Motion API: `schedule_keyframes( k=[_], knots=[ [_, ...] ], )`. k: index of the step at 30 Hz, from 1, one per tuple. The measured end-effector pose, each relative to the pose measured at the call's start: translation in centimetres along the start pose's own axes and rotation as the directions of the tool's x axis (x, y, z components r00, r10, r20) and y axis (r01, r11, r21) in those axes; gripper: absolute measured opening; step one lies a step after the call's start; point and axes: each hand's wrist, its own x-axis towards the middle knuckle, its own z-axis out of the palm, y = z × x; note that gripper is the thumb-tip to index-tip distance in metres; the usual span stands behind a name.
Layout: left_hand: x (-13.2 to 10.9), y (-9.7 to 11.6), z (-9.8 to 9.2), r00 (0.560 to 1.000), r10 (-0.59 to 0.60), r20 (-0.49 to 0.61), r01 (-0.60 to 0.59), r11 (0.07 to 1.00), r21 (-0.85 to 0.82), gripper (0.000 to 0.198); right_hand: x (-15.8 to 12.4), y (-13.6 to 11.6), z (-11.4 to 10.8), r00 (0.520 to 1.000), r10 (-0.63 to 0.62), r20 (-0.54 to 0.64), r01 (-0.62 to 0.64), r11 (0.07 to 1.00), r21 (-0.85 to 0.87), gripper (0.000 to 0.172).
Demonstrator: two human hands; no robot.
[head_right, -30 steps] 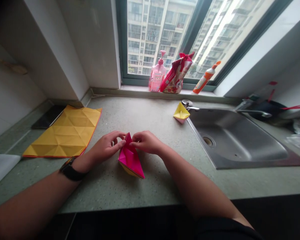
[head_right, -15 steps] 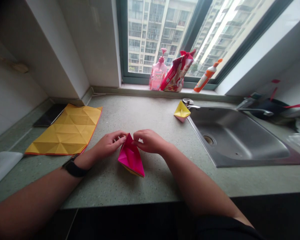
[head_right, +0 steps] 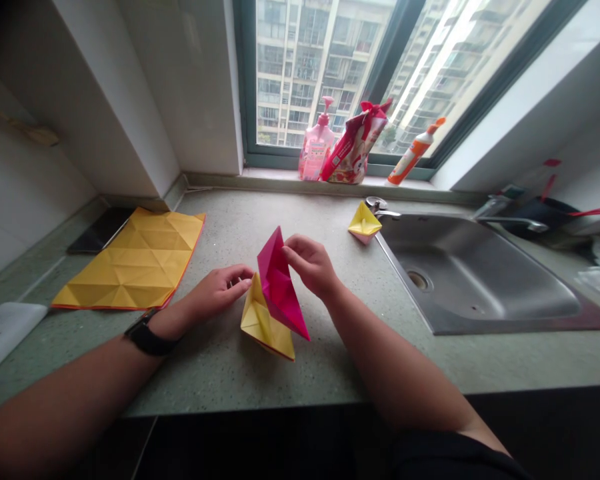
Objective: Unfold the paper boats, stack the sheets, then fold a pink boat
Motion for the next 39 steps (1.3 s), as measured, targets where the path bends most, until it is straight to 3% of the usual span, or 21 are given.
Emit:
schedule_keyframes(
  k=[4,7,9,11,13,16,20,24,27,32,39],
  knots=[
    [-0.5,0.8,0.1,0.989,0.045,0.139,-0.040,0.998,-0.039,0.028,0.7,1.3,-0.2,0.949,0.205,-0.240,-0.193,0.978,0.074,0.054],
    [-0.7,1.2,0.0,0.981,0.076,0.180,-0.060,0.994,-0.088,0.029,1.0,2.4,-0.2,0.922,0.229,-0.312,-0.232,0.972,0.028,0.056],
    [-0.6,0.8,-0.1,0.997,0.045,0.056,-0.039,0.994,-0.102,0.032,1.0,3.0,0.0,0.923,0.196,-0.330,-0.210,0.978,-0.007,0.054],
    [-0.3,0.1,-0.2,0.990,-0.020,-0.137,0.001,0.990,-0.138,0.037,0.8,3.3,0.5,0.927,0.164,-0.336,-0.191,0.981,-0.047,0.052],
    [0.2,-0.8,-0.3,0.955,-0.081,-0.284,0.023,0.979,-0.202,0.045,0.4,3.3,1.2,0.936,0.147,-0.320,-0.187,0.977,-0.099,0.049],
    [0.8,-2.0,-0.4,0.925,-0.124,-0.359,0.021,0.961,-0.278,0.056,-0.1,2.9,2.3,0.963,0.102,-0.251,-0.159,0.963,-0.216,0.040],
    [0.9,-2.3,-0.4,0.941,-0.105,-0.322,-0.005,0.947,-0.322,0.057,-0.6,2.1,3.5,0.994,-0.025,-0.105,-0.011,0.944,-0.329,0.023],
    [0.7,-1.8,0.0,0.975,-0.081,-0.209,-0.014,0.908,-0.418,0.042,-1.0,1.9,4.0,0.996,-0.085,0.038,0.093,0.925,-0.370,0.015],
    [0.7,-1.5,0.3,0.979,-0.101,-0.175,0.012,0.894,-0.448,0.036,-1.0,2.1,4.1,0.992,-0.120,0.027,0.121,0.923,-0.365,0.012],
    [0.9,-1.1,0.6,0.968,-0.137,-0.210,0.034,0.901,-0.433,0.034,-0.8,1.9,4.0,0.963,-0.269,0.002,0.251,0.893,-0.373,0.010],
    [0.8,-1.0,0.4,0.940,-0.119,-0.319,0.000,0.937,-0.349,0.032,-0.5,2.0,3.8,0.964,-0.267,0.013,0.244,0.861,-0.446,0.006]
  ],
)
